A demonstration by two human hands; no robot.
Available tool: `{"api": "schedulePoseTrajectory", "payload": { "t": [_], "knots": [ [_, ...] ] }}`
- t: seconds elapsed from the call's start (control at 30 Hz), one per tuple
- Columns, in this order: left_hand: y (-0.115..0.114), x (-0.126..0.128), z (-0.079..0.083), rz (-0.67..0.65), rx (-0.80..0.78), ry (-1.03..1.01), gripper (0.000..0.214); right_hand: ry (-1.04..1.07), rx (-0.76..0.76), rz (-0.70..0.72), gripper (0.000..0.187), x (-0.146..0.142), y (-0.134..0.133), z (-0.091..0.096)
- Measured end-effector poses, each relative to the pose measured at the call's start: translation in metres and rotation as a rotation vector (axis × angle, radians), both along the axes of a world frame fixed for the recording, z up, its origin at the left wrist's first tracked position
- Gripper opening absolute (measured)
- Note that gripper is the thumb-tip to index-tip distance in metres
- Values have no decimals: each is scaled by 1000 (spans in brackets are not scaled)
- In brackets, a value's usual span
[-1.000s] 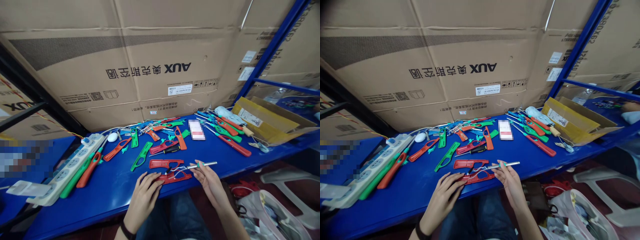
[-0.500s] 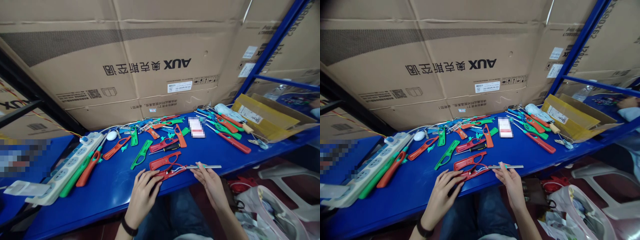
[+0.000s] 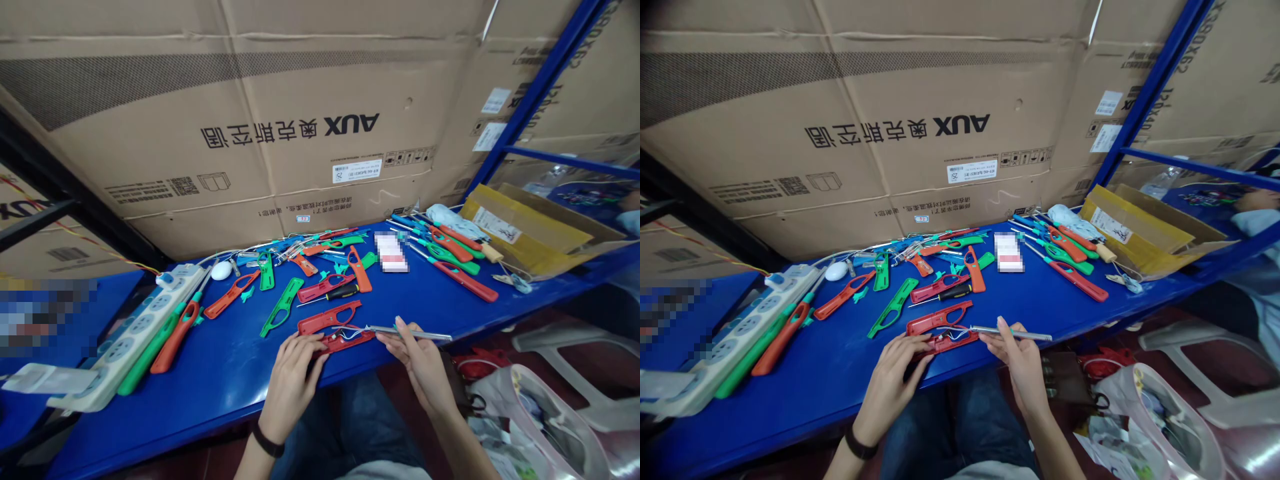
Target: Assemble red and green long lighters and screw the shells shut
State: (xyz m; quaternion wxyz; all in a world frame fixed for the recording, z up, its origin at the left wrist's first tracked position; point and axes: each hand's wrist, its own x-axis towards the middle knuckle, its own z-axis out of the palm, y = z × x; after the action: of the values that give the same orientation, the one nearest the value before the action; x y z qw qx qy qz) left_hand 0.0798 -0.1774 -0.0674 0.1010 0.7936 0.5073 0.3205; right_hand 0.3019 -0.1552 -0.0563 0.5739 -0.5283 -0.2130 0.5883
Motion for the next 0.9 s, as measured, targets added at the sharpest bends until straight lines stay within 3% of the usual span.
{"api": "schedulePoseTrajectory", "payload": {
  "t": [0.27, 0.6, 0.9],
  "knots": [
    [-1, 1, -2, 11, 7, 10, 14, 84, -23, -57, 45, -4, -3, 2],
    [-1, 2, -2, 29, -6, -11, 10, 109, -74, -76, 42, -9, -4, -11],
    [-1, 2, -5, 29, 23, 26, 18, 153, -103, -104, 51, -13, -4, -4]
  ]
}}
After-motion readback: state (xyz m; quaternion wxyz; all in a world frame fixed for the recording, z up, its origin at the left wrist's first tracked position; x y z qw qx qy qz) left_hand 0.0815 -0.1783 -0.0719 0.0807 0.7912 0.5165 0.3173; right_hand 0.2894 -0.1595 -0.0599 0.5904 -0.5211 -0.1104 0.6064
